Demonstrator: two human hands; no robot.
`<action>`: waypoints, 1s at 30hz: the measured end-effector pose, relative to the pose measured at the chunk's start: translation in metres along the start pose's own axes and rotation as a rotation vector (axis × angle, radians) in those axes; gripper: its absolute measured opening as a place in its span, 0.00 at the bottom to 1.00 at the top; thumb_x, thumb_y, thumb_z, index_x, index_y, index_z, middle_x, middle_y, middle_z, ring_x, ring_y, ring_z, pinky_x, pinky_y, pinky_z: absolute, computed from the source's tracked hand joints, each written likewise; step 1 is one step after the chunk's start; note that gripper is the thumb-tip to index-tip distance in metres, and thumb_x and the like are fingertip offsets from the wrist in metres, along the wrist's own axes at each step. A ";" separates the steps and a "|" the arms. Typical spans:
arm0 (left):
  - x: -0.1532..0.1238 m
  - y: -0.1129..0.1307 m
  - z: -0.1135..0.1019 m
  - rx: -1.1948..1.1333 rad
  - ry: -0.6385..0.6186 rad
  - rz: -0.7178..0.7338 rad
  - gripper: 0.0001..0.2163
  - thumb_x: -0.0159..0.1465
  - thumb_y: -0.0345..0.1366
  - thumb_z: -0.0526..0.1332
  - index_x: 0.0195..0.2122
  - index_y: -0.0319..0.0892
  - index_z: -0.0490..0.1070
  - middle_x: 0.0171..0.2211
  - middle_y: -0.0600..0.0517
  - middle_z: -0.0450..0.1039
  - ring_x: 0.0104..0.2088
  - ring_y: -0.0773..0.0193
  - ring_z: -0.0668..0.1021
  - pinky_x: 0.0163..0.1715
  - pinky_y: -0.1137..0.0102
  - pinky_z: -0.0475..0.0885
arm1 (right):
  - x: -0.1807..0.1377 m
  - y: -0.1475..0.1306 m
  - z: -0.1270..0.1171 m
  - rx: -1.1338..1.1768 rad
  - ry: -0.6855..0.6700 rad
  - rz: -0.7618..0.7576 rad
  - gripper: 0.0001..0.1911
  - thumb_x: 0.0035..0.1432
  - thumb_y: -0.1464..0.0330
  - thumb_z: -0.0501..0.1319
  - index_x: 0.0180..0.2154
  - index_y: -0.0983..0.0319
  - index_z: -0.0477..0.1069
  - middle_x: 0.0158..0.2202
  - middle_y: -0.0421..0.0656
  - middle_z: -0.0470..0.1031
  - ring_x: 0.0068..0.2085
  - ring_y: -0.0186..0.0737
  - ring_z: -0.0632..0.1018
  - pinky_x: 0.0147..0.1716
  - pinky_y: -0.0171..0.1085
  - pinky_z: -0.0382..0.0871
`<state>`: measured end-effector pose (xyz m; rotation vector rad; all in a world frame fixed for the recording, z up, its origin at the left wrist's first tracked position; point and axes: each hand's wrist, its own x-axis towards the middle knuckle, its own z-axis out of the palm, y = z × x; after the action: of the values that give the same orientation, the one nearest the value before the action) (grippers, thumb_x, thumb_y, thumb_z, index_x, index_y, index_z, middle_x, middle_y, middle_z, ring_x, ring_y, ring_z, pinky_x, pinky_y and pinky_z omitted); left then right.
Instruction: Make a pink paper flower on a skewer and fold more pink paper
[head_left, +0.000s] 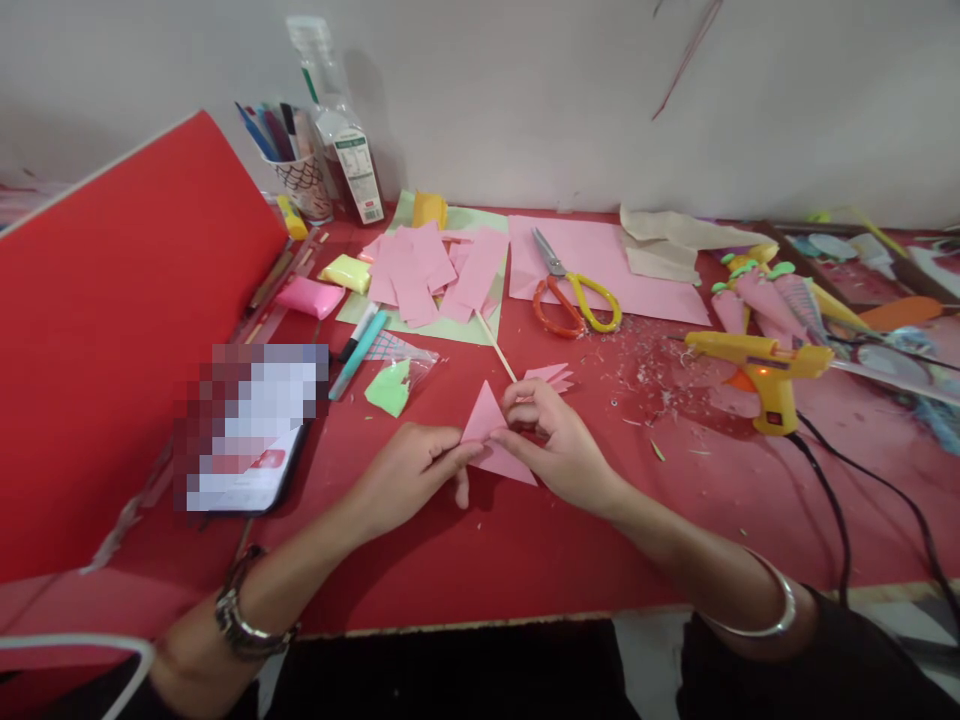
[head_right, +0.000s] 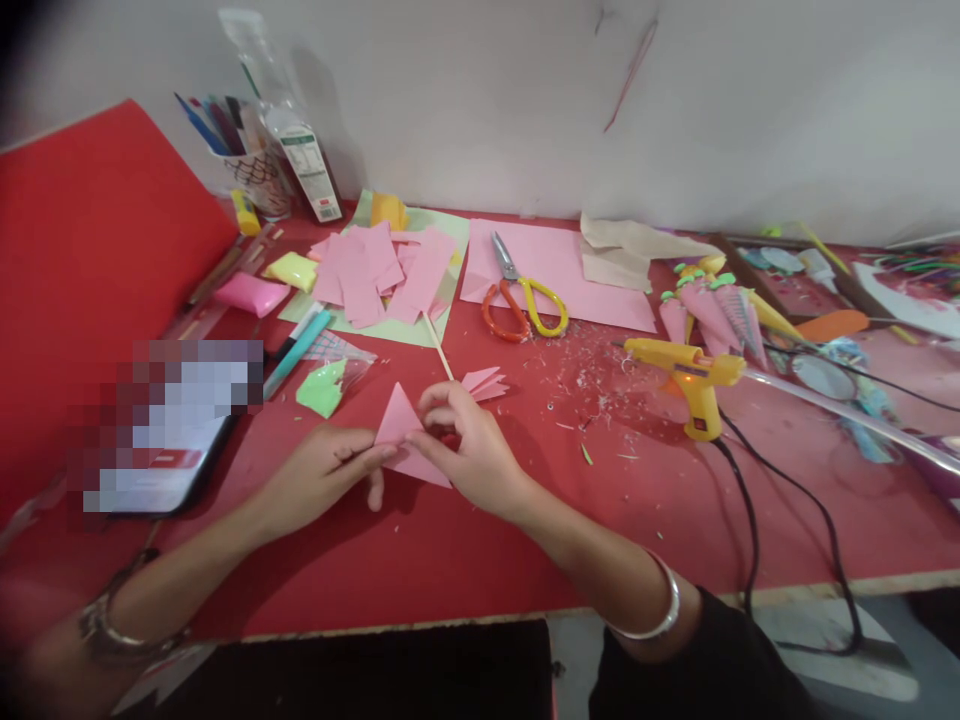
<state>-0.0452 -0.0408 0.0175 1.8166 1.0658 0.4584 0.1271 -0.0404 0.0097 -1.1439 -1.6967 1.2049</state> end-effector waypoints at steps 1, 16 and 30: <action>0.000 0.000 0.000 0.000 -0.007 -0.002 0.20 0.63 0.39 0.48 0.16 0.40 0.68 0.15 0.57 0.71 0.17 0.73 0.67 0.23 0.77 0.60 | 0.000 0.000 0.000 0.001 -0.009 0.010 0.10 0.50 0.69 0.56 0.33 0.59 0.55 0.22 0.34 0.63 0.23 0.29 0.67 0.23 0.30 0.61; 0.000 0.002 0.001 -0.123 -0.035 0.006 0.19 0.64 0.38 0.46 0.17 0.40 0.61 0.13 0.58 0.68 0.19 0.72 0.68 0.26 0.76 0.60 | 0.000 0.000 -0.002 -0.249 -0.103 -0.041 0.14 0.58 0.67 0.47 0.22 0.62 0.61 0.17 0.36 0.60 0.20 0.30 0.65 0.18 0.30 0.58; -0.002 0.004 -0.003 -0.338 -0.120 -0.035 0.16 0.63 0.37 0.45 0.22 0.41 0.65 0.11 0.59 0.66 0.22 0.71 0.71 0.34 0.74 0.65 | 0.000 -0.002 -0.007 -0.171 -0.010 -0.338 0.08 0.52 0.75 0.56 0.31 0.59 0.72 0.32 0.41 0.74 0.34 0.32 0.74 0.34 0.33 0.68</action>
<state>-0.0473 -0.0416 0.0225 1.5053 0.8776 0.4708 0.1333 -0.0389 0.0131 -0.9004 -1.9377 0.8707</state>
